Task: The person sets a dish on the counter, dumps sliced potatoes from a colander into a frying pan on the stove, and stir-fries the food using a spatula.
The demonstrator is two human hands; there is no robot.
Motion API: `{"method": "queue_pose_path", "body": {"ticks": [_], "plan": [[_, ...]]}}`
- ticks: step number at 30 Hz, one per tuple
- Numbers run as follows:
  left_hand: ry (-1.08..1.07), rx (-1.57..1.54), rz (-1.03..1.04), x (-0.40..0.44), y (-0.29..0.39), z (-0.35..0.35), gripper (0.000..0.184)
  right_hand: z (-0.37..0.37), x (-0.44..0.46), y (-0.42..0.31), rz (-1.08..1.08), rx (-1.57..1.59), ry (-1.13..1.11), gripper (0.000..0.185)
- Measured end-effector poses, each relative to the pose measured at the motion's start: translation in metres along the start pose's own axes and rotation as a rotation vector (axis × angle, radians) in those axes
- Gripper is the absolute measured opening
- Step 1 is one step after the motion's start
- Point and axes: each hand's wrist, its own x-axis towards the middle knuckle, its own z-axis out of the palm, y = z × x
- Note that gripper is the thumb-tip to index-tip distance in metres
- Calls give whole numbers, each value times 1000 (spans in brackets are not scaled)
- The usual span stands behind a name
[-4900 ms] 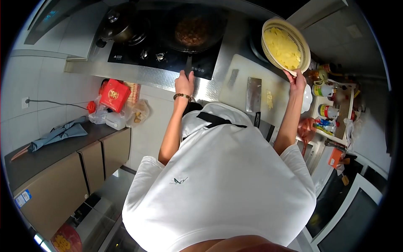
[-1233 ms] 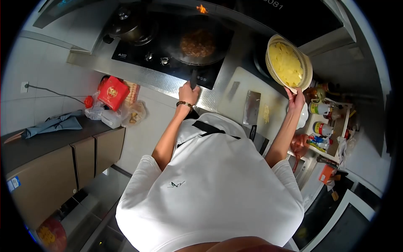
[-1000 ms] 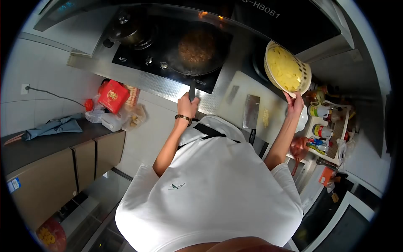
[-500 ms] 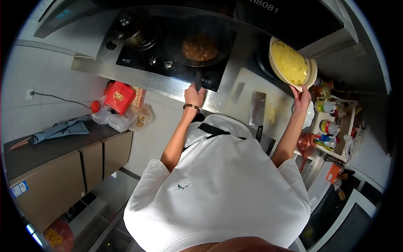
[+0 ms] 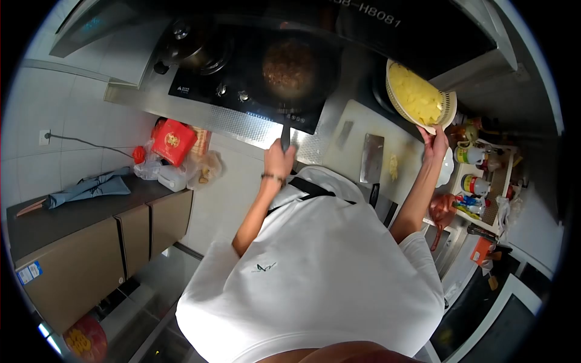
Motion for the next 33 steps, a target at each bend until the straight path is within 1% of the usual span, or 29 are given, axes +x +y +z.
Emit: {"method": "queue_pose_path", "body": {"ticks": [2,3,4,5,7,10,11,13,16,17,19,22,23,25,26,28,29,31,33], "plan": [[-13,3,24,-6,2,-15,28,6,1,-1,-11,-21,9,29],[-77,-44,-32,-4,4,-22,28,3,-5,0,-8,-57,23,29],[-143,-94,-100,-6,7,-26,28,4,-4,0,-11,-11,7,28],[-130,-81,-108,7,12,-22,27,4,-1,0,0,-43,13,28],[21,28,13,31,14,2,27,13,-6,-4,13,-19,14,27],[56,-47,11,36,23,3,28,13,-9,-6,12,-16,2,27],[18,-13,-60,24,23,-4,28,11,-8,-7,9,-17,4,27],[-41,-30,-67,-7,11,-18,28,7,-4,-6,14,-36,-5,27],[-90,-7,-92,-19,11,-37,29,4,0,-4,31,-96,19,29],[-22,36,13,-5,-4,-25,30,3,-1,-3,40,-106,21,29],[14,27,-1,30,-2,-8,28,11,-2,-5,37,-49,22,28],[-20,9,-40,38,7,-15,26,6,-3,-4,42,-47,17,28],[-3,63,-19,21,0,-17,26,8,0,-3,32,-55,22,28],[-35,0,-35,-13,6,-35,27,11,1,-1,25,-53,31,28],[-37,4,-34,-9,8,-38,27,12,0,-1,16,-50,14,28],[-17,32,59,-4,8,-37,27,11,-4,-1,18,-42,31,28],[-19,78,18,13,7,-26,28,10,-7,-3,25,-52,29,28],[77,62,53,39,12,-7,29,15,-7,-5,34,-40,27,28],[71,51,31,50,17,-2,29,9,-3,-4,39,-39,14,29]]}}
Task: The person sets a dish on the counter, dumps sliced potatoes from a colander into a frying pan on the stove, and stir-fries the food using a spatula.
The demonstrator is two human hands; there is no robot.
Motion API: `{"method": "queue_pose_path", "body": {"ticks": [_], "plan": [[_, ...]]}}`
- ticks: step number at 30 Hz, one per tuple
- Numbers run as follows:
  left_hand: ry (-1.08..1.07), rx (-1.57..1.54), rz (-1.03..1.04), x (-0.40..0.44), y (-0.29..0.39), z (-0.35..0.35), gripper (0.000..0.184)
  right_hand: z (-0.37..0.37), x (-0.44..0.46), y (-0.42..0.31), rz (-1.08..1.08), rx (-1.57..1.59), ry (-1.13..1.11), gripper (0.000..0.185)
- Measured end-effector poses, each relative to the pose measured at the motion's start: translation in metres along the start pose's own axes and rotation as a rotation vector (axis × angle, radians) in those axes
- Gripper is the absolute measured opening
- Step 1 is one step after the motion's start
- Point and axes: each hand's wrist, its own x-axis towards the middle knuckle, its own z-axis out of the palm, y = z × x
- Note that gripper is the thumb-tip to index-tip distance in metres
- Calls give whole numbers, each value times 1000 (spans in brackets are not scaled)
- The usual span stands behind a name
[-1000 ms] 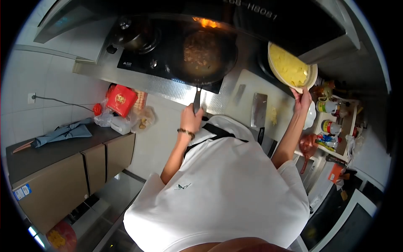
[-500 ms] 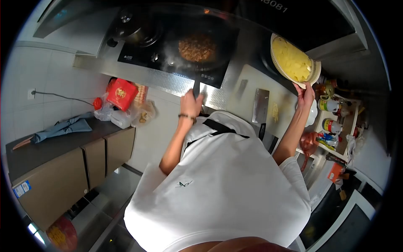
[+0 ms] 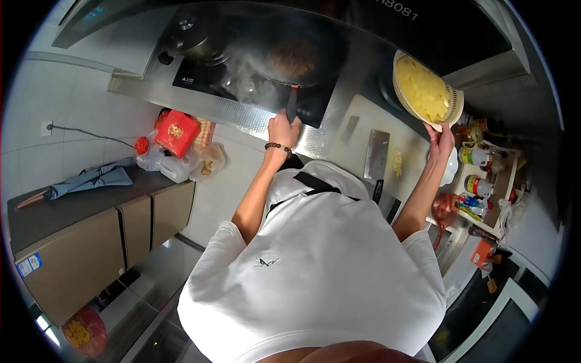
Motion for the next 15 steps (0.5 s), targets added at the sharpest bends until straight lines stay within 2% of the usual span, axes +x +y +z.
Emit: {"method": "queue_pose_path", "body": {"ticks": [15], "plan": [[-24,2,-40,12,-14,24,31,-11,0,4,-6,-8,13,31]]}}
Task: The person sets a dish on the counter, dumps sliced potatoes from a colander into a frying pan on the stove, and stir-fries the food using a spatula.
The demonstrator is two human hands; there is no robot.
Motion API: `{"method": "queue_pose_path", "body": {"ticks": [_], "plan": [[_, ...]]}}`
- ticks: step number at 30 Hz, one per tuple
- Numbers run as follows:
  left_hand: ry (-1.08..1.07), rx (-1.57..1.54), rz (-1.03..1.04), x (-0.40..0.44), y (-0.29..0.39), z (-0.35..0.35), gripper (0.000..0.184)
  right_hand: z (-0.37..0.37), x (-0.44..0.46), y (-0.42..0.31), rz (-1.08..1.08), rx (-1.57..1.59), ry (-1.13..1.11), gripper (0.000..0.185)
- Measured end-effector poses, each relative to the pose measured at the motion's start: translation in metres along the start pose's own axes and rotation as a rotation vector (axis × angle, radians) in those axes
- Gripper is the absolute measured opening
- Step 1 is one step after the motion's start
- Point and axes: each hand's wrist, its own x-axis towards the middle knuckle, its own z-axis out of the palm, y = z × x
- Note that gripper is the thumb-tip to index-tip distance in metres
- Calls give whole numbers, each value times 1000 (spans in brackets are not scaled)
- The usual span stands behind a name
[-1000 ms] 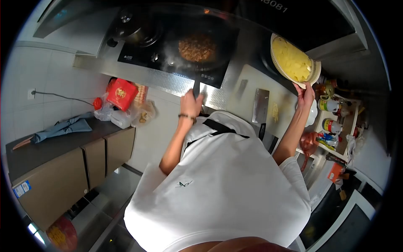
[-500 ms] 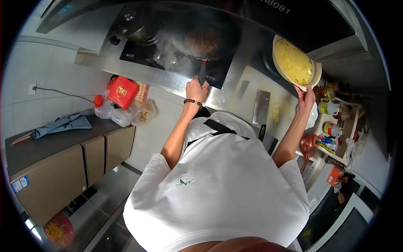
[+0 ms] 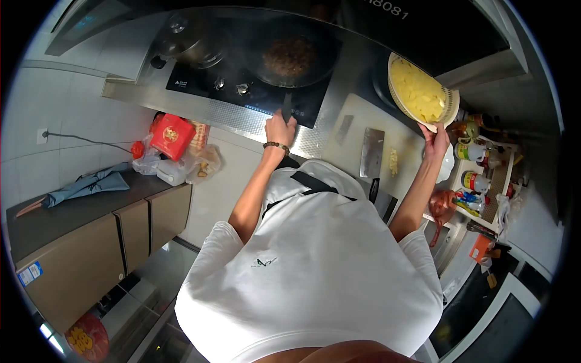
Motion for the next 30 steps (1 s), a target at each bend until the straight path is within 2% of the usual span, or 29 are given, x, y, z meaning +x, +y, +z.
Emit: {"method": "queue_pose_path", "body": {"ticks": [11,15,17,22,30], "plan": [[16,-7,-14,-2,-4,8,32,-1,0,6,-2,27,7,33],[-69,-93,-89,3,-11,9,39,3,1,7,-6,8,1,33],[-254,-320,-265,1,3,-6,39,0,4,9,-14,21,-7,34],[-282,-477,-251,-2,-3,-6,30,2,13,10,-15,73,-11,33],[-297,-437,-270,-9,-1,-10,38,2,29,13,30,110,-14,34]]}}
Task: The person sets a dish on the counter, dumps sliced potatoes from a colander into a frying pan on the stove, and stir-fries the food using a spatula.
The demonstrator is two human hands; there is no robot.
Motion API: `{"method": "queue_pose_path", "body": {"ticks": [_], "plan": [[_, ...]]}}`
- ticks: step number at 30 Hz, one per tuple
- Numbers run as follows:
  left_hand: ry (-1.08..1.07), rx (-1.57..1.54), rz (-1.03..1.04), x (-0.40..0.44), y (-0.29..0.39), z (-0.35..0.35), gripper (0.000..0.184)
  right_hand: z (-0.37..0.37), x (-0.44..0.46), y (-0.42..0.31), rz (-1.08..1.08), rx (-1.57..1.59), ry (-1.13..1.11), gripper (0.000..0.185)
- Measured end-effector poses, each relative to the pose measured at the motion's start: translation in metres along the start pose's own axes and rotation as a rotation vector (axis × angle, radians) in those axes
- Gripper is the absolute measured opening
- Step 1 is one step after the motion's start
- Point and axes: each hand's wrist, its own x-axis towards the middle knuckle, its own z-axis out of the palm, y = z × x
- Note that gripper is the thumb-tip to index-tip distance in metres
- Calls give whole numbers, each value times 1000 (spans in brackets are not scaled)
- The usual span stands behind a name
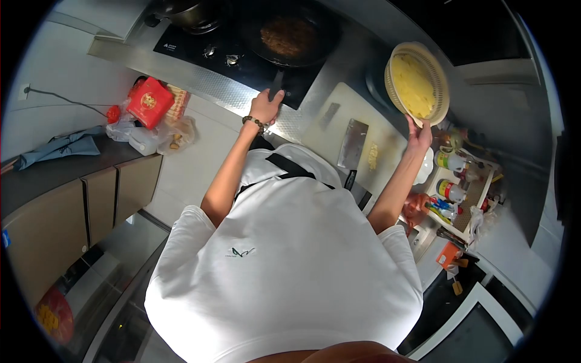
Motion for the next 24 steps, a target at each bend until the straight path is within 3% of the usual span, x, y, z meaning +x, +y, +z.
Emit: {"method": "queue_pose_path", "body": {"ticks": [15,24], "plan": [[-32,-111,-20,3,-13,0,43,7,0,-9,-12,18,7,33],[75,-33,40,-3,-5,6,43,5,-2,-14,4,-41,-26,40]]}}
